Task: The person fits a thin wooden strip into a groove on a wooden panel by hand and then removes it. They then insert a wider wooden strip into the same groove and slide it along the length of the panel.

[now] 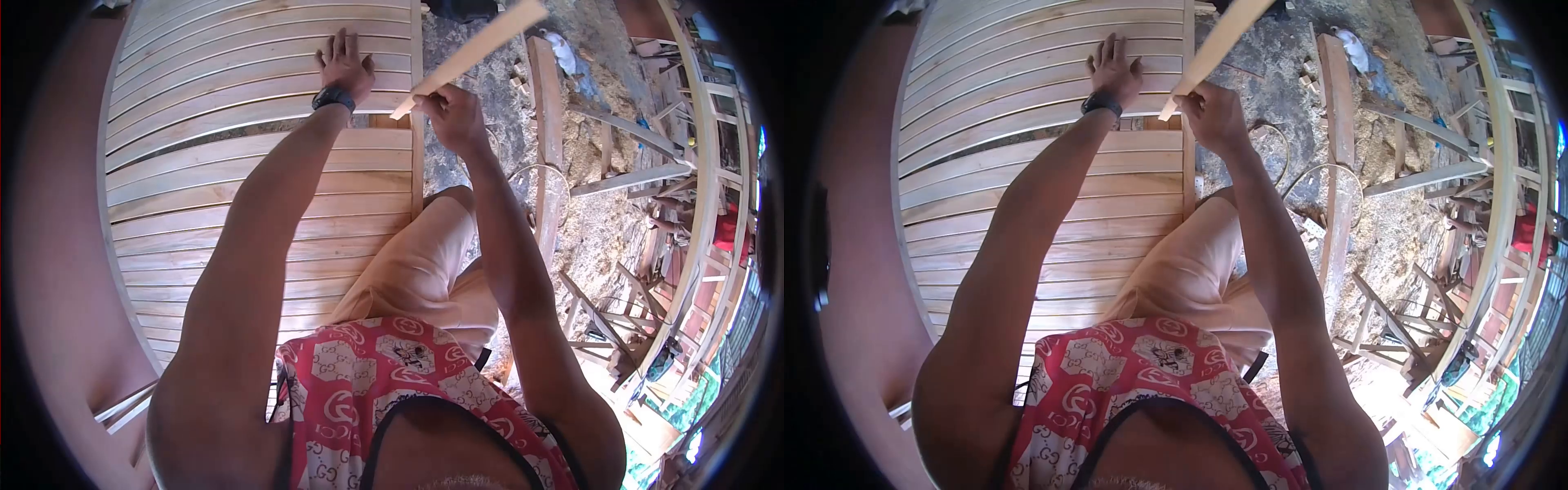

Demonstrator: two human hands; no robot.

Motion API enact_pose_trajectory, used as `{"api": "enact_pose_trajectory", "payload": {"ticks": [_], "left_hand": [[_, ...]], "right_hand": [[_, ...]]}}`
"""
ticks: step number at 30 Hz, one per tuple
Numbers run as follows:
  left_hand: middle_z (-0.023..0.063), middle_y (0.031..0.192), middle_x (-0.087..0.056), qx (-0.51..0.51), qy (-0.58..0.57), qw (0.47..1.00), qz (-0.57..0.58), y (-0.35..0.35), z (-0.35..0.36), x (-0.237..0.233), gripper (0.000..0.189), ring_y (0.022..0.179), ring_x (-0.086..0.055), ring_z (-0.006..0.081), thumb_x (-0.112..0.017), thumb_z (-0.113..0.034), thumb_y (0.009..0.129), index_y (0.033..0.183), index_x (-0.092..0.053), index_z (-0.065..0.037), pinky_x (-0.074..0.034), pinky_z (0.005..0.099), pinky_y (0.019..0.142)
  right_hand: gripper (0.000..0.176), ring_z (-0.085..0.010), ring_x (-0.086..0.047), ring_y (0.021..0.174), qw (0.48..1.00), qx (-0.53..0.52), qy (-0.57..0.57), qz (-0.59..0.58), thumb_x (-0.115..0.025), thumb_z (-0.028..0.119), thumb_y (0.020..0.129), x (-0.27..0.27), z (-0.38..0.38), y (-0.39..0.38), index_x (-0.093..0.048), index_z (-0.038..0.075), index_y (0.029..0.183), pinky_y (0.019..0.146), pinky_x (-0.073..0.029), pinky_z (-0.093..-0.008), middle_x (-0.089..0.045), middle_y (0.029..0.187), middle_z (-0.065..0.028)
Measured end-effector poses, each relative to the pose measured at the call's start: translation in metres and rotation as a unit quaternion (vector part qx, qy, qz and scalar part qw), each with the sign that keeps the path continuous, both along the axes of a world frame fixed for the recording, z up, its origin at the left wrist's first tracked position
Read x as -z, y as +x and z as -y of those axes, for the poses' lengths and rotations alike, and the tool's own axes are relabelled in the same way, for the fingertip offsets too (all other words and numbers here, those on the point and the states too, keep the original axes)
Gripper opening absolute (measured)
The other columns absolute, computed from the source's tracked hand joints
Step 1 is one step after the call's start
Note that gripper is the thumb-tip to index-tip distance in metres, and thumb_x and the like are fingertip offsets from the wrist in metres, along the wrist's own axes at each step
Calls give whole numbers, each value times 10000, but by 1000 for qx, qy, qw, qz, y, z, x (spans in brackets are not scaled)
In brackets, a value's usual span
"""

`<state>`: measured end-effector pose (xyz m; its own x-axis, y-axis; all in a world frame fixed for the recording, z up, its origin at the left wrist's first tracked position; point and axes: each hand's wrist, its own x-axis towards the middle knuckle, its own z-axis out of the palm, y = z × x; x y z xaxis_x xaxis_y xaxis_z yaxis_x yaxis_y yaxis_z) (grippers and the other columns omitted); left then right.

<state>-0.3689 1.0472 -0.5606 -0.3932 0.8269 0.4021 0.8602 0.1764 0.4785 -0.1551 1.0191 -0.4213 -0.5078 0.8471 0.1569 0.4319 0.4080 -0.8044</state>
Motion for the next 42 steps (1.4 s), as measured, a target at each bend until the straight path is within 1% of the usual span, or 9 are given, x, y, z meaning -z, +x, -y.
{"api": "enact_pose_trajectory", "payload": {"ticks": [1,3,6,10,12,24,31,37,42], "left_hand": [[172,1576,-479,2,0,1000,1,-2,10,-16,527,1482,-401,383,-574,-303,989,1465,-554,-76,-287,601,1218],[160,1295,-659,173,-88,981,26,-12,36,-43,331,1275,-569,375,-641,-183,915,1219,-695,-62,-449,544,1107],[132,1061,-697,276,-114,954,-22,-9,71,-24,187,1118,-628,357,-679,-119,864,1033,-727,-54,-535,488,996],[132,1136,-686,252,-8,968,-4,1,100,-14,239,1151,-622,352,-704,-126,860,1089,-718,-58,-544,470,994],[131,1212,-671,243,-47,969,-13,3,105,-20,303,1161,-622,358,-734,-185,863,1138,-708,-60,-537,473,1016],[116,1431,-523,286,-148,946,-43,-2,111,-34,757,1310,-536,328,-870,-488,779,1299,-627,6,-519,426,1086],[102,1422,-544,308,-163,937,-36,-8,112,-26,648,1325,-527,322,-846,-468,817,1303,-678,-74,-545,438,1054],[104,1369,-640,337,-77,935,-76,-12,119,-17,443,1291,-552,356,-866,-403,824,1157,-789,-121,-521,454,1077],[98,1339,-652,412,3,883,-222,-17,113,-14,332,1303,-533,357,-770,-463,901,1103,-801,-201,-546,456,1040]], "right_hand": [[146,-218,-758,756,999,21,-9,31,-738,127,944,-4,8,3,-775,19,1035,702,-578,-339,-770,871,-166],[149,-219,-757,756,997,48,-23,63,-743,137,942,-2,18,9,-778,29,1039,707,-578,-343,-770,874,-163],[140,-233,-761,759,998,39,-8,51,-751,150,937,19,15,13,-790,64,1041,705,-581,-351,-774,880,-151],[148,-221,-748,763,998,29,28,58,-770,171,936,31,9,5,-793,85,1054,700,-572,-347,-777,884,-137],[173,-172,-734,769,997,27,31,70,-779,185,945,33,4,4,-790,72,1075,701,-556,-325,-782,897,-130],[121,-243,-761,763,992,-11,57,111,-739,126,943,42,3,-9,-788,96,1050,686,-583,-345,-784,893,-109],[119,-252,-751,742,992,-1,32,121,-727,127,957,41,5,-11,-783,92,1056,662,-563,-363,-763,882,-141],[124,-279,-742,735,996,12,-2,92,-720,124,964,41,5,-12,-779,96,1069,660,-563,-373,-760,896,-152],[123,-243,-722,698,995,6,34,89,-723,131,968,44,2,-15,-782,106,1073,652,-556,-360,-755,877,-151]]}}
